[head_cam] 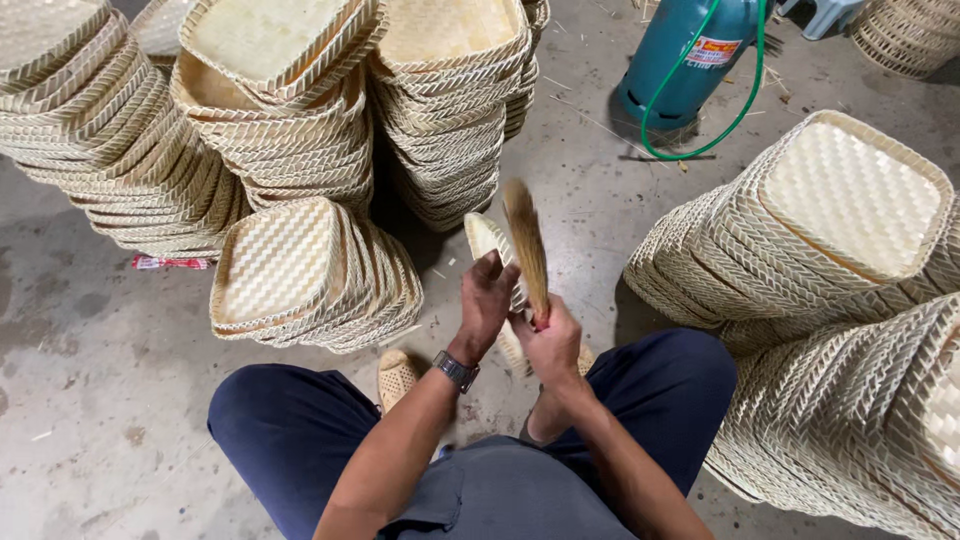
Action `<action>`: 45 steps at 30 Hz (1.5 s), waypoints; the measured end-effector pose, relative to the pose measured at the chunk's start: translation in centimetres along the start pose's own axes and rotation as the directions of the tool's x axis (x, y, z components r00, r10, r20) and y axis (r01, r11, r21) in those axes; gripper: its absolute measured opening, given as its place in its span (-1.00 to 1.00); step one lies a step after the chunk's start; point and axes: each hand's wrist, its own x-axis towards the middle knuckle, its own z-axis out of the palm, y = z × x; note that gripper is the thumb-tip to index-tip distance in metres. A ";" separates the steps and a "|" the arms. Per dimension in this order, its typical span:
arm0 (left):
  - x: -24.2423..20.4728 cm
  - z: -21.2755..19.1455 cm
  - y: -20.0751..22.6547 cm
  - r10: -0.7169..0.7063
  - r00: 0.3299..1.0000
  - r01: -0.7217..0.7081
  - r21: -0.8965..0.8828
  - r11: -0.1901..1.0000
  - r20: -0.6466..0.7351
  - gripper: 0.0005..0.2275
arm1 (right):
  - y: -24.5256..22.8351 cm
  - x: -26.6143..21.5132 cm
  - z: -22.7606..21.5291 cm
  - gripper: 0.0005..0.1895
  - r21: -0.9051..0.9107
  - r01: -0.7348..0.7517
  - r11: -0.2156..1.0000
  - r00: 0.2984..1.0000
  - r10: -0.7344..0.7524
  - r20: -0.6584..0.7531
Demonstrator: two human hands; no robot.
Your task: The person cleans woven bamboo trays using a small hand broom. The person picks up a tray, brushes the inner surface and edges with the broom, and then places the cleaned tray onto a stack.
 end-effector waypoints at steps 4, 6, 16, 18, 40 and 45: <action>0.5 -1.4 0.1 -0.159 0.986 0.165 0.420 0.892 -0.049 -0.80 | 0.8 1.7 -3.7 -0.67 0.267 -0.225 0.937 0.947 0.146 0.286; 0.6 -5.0 1.2 0.000 0.999 -0.020 0.455 0.890 0.044 -0.78 | 1.2 4.2 -7.4 -0.56 0.055 -0.256 0.965 0.929 0.230 0.292; -0.2 -14.5 8.6 0.084 0.989 -0.111 0.229 0.967 0.125 -0.78 | 2.3 9.4 -10.2 -0.61 -0.539 0.167 0.826 0.833 0.174 0.525; -0.4 -15.6 9.1 0.121 0.991 -0.129 0.204 0.971 0.052 -0.74 | 2.8 8.9 -9.3 -0.61 -0.525 0.092 0.846 0.872 0.186 0.453; 1.3 -19.1 3.3 0.177 0.961 -0.268 -0.561 0.784 -0.212 -0.89 | 1.1 3.9 -5.1 -0.70 0.040 0.026 0.999 0.642 -0.047 0.765; 0.2 -13.4 2.5 0.047 0.973 -0.173 -0.580 0.796 -0.225 -0.74 | -4.4 3.1 -3.5 -0.57 0.161 -0.485 0.859 0.464 0.097 0.880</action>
